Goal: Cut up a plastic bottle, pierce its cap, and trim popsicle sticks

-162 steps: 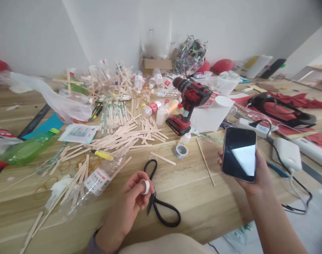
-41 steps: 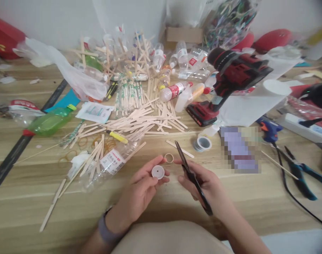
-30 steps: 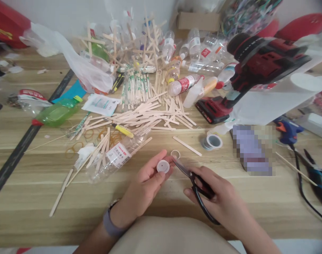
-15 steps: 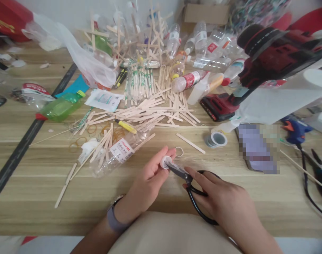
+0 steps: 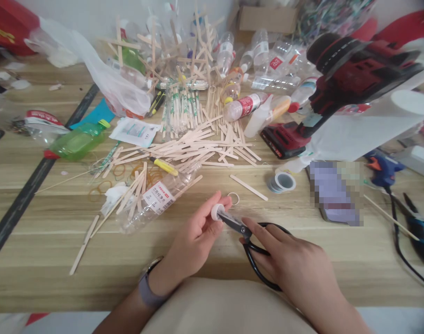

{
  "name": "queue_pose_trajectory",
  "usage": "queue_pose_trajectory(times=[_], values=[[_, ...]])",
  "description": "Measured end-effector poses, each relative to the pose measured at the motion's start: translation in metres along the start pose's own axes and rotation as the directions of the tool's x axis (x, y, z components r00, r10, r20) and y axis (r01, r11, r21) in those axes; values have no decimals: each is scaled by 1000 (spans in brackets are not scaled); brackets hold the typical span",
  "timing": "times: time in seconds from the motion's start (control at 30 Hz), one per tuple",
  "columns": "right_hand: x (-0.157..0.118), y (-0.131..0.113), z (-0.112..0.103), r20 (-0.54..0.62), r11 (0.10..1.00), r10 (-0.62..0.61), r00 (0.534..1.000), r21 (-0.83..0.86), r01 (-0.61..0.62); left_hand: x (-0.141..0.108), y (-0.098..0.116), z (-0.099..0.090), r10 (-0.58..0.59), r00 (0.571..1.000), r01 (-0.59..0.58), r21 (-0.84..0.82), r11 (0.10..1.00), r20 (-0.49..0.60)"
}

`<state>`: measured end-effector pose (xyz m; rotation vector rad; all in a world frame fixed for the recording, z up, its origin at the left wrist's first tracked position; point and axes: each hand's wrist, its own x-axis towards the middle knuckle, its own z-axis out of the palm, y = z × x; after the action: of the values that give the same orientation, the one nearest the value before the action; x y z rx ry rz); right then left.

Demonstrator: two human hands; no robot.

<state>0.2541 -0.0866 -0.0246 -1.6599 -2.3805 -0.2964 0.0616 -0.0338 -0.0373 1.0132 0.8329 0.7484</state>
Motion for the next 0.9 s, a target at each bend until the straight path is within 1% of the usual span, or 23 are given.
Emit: queue_pose_trajectory(times=[0.23,0.43,0.63,0.73,0.83,0.9], values=[[0,2,1,-7,1000,-7,1000,19,7,2,-1,2,74,997,-74,-17,997,-24],[-2,3,2,1,999,-11,1000,34,10,3,0,1,46,998,-46,-1,999,-43],[-1,3,0,-17,999,-12,1000,49,13,3,3,-2,31,993,-18,123,992,-110],[-1,2,-3,-1,993,17,1000,117,-17,4,0,-3,16,991,-7,69,998,-134],[-1,2,-5,24,981,54,998,187,-58,5,-3,-3,26,985,-34,-51,998,-168],[-2,2,-6,32,979,71,997,187,-76,6,-4,-2,27,985,-47,-114,992,-172]])
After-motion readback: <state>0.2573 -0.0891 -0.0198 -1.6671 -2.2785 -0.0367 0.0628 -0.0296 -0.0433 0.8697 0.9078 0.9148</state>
